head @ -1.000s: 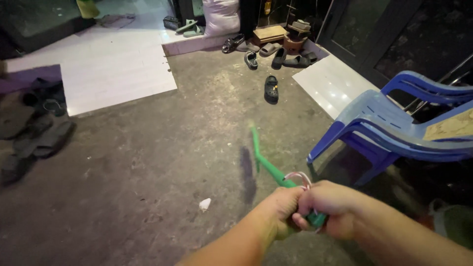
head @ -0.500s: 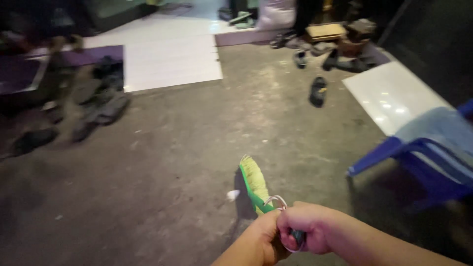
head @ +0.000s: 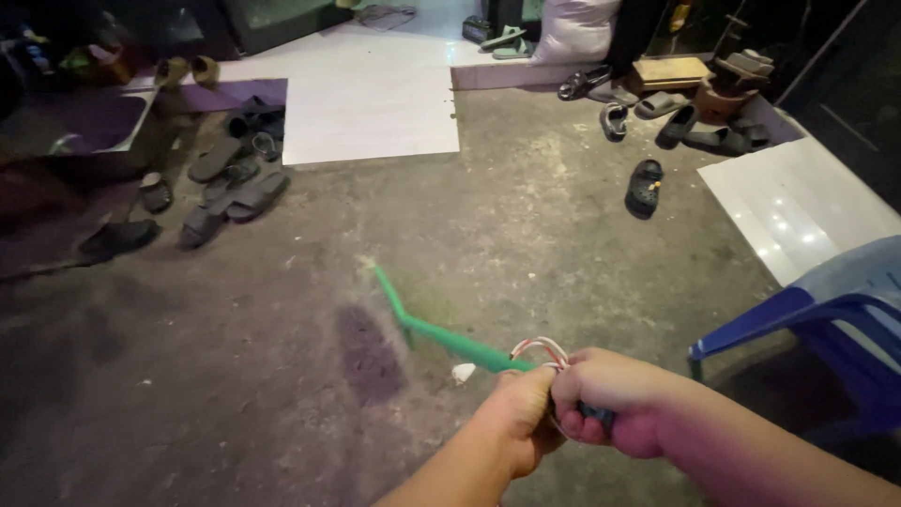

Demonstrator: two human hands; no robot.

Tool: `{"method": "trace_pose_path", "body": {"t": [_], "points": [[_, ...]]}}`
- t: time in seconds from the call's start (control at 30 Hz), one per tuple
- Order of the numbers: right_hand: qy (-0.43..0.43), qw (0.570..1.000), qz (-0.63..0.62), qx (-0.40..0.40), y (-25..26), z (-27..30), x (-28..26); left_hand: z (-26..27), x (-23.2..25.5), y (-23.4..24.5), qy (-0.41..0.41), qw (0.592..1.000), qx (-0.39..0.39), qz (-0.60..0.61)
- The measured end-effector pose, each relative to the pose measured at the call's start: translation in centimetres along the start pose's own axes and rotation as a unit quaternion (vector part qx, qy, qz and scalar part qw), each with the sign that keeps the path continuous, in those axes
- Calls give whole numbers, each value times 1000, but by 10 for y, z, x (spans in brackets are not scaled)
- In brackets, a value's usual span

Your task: The recorder uses a green plastic broom to sweep dirt on an outdoor concrete floor.

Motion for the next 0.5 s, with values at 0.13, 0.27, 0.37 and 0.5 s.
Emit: {"method": "trace_pose_path", "body": {"t": [0.13, 0.27, 0.37, 0.5], "points": [[19, 998, -4, 56, 5, 28, 5, -6, -16, -23, 26, 997, -66, -8], [-13, 991, -10, 133, 28, 26, 23, -18, -39, -39, 128, 971, -192, 64], [-25, 992, -63, 109, 43, 12, 40, -49, -65, -29, 167, 958, -214, 94], [-53, 994, -91, 44, 44, -9, 48, -75, -83, -6, 192, 965, -111, 139]]}}
Point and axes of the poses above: each hand's wrist, its own z-axis away from the middle knuckle, its own y-axis out of the back of the hand, x = y × z, the point moved 2 cm from there along -z, towards the middle knuckle, and after that the axes turned 7 degrees about z, right-handed, at the moved point
